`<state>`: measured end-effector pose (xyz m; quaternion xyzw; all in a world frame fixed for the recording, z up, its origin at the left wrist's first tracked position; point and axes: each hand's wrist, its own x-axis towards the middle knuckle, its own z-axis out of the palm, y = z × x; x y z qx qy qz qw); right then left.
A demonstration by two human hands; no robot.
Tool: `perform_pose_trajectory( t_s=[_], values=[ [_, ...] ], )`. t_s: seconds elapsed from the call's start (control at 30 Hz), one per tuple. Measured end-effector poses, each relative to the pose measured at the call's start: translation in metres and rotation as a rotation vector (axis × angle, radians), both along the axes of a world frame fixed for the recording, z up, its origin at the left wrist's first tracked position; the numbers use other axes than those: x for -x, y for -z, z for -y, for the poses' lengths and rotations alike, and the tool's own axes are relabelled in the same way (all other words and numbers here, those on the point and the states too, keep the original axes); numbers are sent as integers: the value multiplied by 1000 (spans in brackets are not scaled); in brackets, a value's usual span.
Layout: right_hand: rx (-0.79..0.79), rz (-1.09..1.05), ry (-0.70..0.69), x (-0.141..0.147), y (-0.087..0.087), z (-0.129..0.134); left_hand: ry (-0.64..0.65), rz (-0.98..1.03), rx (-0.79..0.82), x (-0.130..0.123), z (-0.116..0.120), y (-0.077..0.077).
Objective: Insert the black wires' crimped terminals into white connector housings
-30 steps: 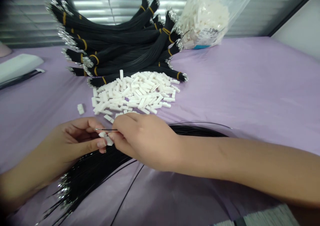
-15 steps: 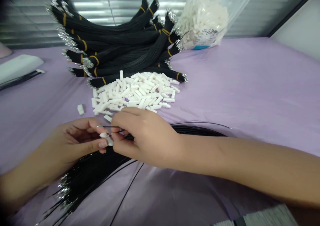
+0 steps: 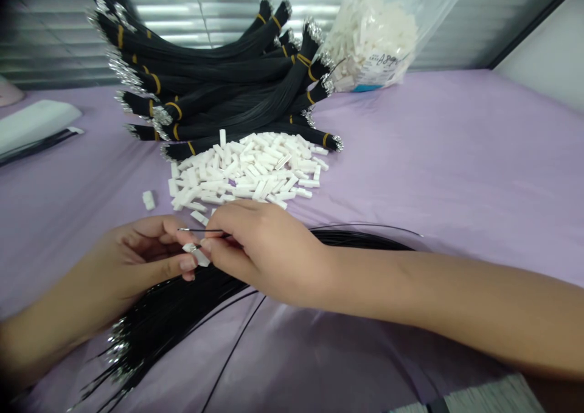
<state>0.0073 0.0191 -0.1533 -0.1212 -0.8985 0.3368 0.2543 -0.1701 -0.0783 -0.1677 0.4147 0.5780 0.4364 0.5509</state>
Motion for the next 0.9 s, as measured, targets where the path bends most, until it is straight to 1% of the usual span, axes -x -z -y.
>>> perform_pose_trajectory(
  t_s=[0.13, 0.3, 0.47, 0.73, 0.8, 0.9],
  values=[
    [-22, 2, 14, 0, 1, 1, 12, -8, 4, 0, 0, -2],
    [-116, -22, 23, -1, 1, 1, 2, -7, 18, 2, 1, -2],
    [-157, -37, 22, -1, 2, 3, 2, -9, 26, 2, 2, -1],
    [-250, -63, 4, -1, 3, 4, -10, 6, 36, -4, -4, -8],
    [-252, -64, 3, -2, 3, 4, -15, 2, 41, -3, -4, -8],
    [-200, -61, 14, -3, 4, 5, 4, -14, 25, -1, -2, -7]
  ],
)
